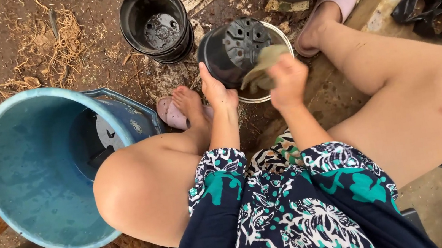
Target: Cleaning plastic plant pots by scrubbing them with a sponge and rinsing them in a bucket of water in an outdoor nursery setting.
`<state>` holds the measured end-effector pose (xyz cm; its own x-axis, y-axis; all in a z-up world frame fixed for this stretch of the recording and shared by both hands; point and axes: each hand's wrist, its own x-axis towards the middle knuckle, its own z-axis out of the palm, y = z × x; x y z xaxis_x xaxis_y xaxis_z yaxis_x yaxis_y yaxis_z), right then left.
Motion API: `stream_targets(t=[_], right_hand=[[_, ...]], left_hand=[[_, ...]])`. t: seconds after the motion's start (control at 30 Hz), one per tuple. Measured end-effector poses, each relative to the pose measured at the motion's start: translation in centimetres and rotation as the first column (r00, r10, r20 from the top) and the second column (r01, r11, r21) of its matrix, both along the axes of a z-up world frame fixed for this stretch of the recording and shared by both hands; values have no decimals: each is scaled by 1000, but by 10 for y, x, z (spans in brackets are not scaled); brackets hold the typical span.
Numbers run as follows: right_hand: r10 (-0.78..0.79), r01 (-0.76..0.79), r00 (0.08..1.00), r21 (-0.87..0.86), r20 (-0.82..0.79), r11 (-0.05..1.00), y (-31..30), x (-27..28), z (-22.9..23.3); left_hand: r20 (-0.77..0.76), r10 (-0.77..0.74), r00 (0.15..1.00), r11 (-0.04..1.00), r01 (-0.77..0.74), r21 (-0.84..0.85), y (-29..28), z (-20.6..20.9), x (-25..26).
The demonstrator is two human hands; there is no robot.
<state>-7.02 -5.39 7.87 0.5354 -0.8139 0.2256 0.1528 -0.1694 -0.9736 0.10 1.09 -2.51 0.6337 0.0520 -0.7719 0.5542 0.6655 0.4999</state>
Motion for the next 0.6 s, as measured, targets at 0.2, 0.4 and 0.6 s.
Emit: stream_targets(t=[0.2,0.4,0.6], right_hand=[[225,-280,939,-200,-259,939,-41,-23,-36],[127,-298,936,-545,-330,784,-38,-27,-59],[33,-37,993,-32,-109,999,-59,-43,-69]], left_hand=[[18,-25,1000,999,25,33,4,-24,4],[59,-25,998,999,24,24,1,-32,-1],[197,-161,967,983,138,125,-17,3,1]])
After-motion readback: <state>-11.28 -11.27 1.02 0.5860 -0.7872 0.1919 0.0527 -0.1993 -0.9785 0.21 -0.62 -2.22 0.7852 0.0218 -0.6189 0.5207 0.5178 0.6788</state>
